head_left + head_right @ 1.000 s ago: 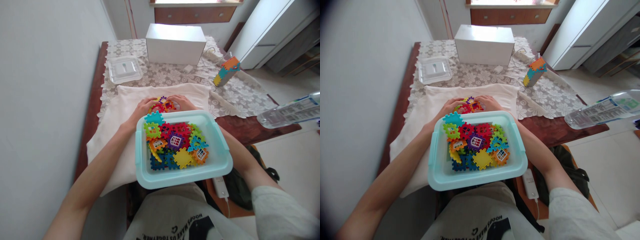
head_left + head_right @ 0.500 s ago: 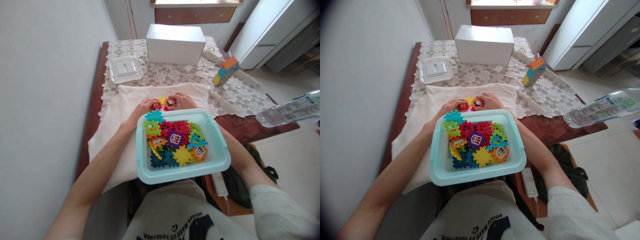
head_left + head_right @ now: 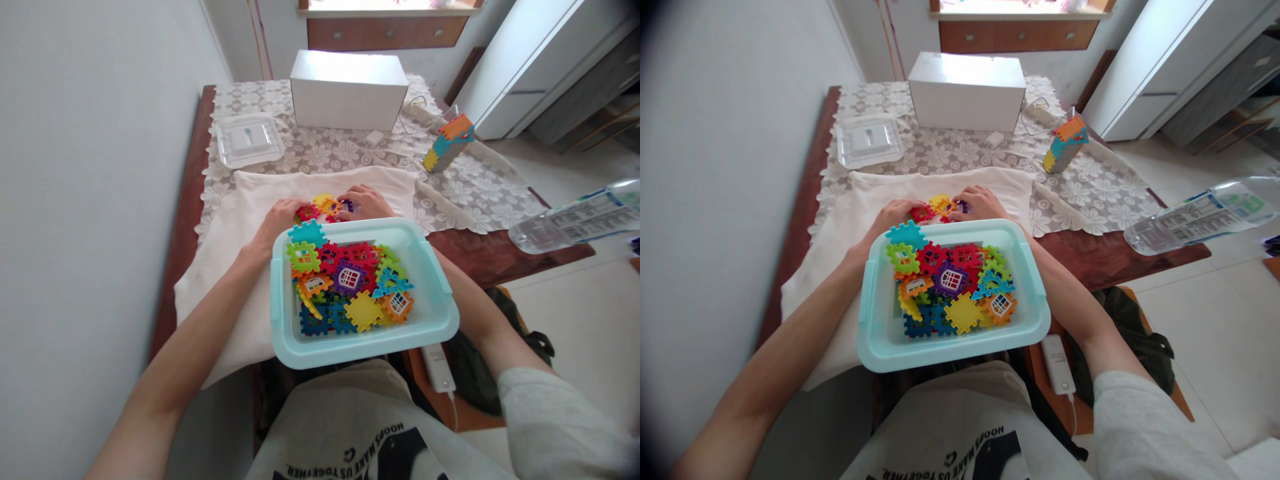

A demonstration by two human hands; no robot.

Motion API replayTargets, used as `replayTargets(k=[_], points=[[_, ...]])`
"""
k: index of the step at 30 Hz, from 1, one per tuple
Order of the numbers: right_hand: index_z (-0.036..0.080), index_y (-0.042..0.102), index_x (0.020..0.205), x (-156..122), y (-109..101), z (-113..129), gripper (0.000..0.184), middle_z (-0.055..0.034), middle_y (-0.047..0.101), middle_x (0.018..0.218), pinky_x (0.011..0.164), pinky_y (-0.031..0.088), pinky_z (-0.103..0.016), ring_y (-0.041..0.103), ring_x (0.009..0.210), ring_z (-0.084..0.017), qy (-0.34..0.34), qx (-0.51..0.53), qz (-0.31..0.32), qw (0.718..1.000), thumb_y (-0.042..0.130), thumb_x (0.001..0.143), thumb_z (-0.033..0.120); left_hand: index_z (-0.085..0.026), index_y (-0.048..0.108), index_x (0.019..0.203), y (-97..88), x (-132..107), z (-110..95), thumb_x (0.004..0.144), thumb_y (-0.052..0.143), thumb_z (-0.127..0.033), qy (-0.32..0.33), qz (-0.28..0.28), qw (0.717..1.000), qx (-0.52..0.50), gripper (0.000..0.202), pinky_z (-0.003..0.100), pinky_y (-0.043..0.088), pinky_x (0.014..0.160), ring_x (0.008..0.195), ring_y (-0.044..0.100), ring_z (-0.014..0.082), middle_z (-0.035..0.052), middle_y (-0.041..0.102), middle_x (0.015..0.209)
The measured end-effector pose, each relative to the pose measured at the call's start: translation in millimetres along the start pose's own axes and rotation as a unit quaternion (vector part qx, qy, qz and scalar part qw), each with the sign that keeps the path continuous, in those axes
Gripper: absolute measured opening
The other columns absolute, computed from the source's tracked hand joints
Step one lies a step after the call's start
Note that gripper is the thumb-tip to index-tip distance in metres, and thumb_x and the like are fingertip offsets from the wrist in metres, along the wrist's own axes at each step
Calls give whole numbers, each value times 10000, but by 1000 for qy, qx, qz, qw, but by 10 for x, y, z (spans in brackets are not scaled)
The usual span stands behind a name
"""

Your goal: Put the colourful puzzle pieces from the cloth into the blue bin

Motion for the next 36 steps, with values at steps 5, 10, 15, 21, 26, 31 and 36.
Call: replayTargets(k=[5, 10, 15, 21, 26, 31, 36], points=[[264, 667, 1582, -11, 7, -38, 774, -140, 699, 1545, 1288, 437, -607, 588, 1426, -400, -25, -47, 3, 999, 741, 944, 696, -149, 802, 1296, -9, 11, -2, 903, 684, -307, -15, 8, 1000, 13, 440, 512, 495, 1254, 1353, 693, 361, 159, 800, 1415], [351, 788, 1414, 10, 25, -59, 545, -83, 747, 1486, 1308, 437, -563, 628, 1390, -345, -80, -18, 49, 995, 641, 1009, 684, -136, 786, 1318, -34, -4, -63, 927, 671, -265, -17, 12, 1000, 23, 427, 516, 491, 1235, 1311, 684, 338, 171, 811, 1370], [344, 842, 1286, 21, 7, -30, 476, -84, 788, 1410, 1259, 498, -556, 668, 1339, -352, -63, 5, 7, 998, 689, 960, 656, -137, 787, 1273, -66, -16, -94, 886, 714, -276, -43, -12, 999, 6, 417, 513, 548, 1169, 1226, 735, 345, 172, 820, 1324], [328, 855, 1200, 0, -53, 44, 351, -92, 796, 1398, 1285, 463, -601, 672, 1339, -381, -20, 57, -38, 997, 759, 935, 537, -61, 756, 1348, -53, -9, -61, 885, 680, -244, -37, -12, 999, 33, 504, 519, 530, 1185, 1286, 696, 383, 218, 800, 1344], [305, 798, 1142, -33, -33, 19, 291, -83, 817, 1328, 1211, 527, -564, 704, 1240, -347, 19, 51, -74, 996, 758, 921, 491, -117, 769, 1258, -74, -6, -77, 886, 679, -253, -61, -10, 997, 49, 407, 525, 532, 1171, 1250, 704, 373, 193, 814, 1307], [278, 701, 1127, 6, -48, 26, 474, -85, 799, 1254, 1136, 587, -512, 727, 1135, -289, 42, 170, -106, 979, 791, 868, 664, -175, 753, 1176, -101, -50, -82, 834, 798, -367, -85, -33, 996, -18, 396, 484, 600, 1046, 1104, 761, 330, 161, 831, 1208], [315, 587, 1101, 24, -219, 119, 779, -65, 760, 1211, 1099, 618, -492, 714, 1247, -296, 50, 375, -127, 917, 795, 702, 952, -218, 713, 1096, -108, -28, -28, 779, 894, -550, -105, -119, 979, -130, 493, 447, 617, 987, 1088, 789, 300, 118, 843, 1191]])
Point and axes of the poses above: each hand's wrist, its own x-axis towards the middle knuckle, its own y-axis out of the palm, z = x × y, the point moved 2 cm from there along x, towards the middle knuckle
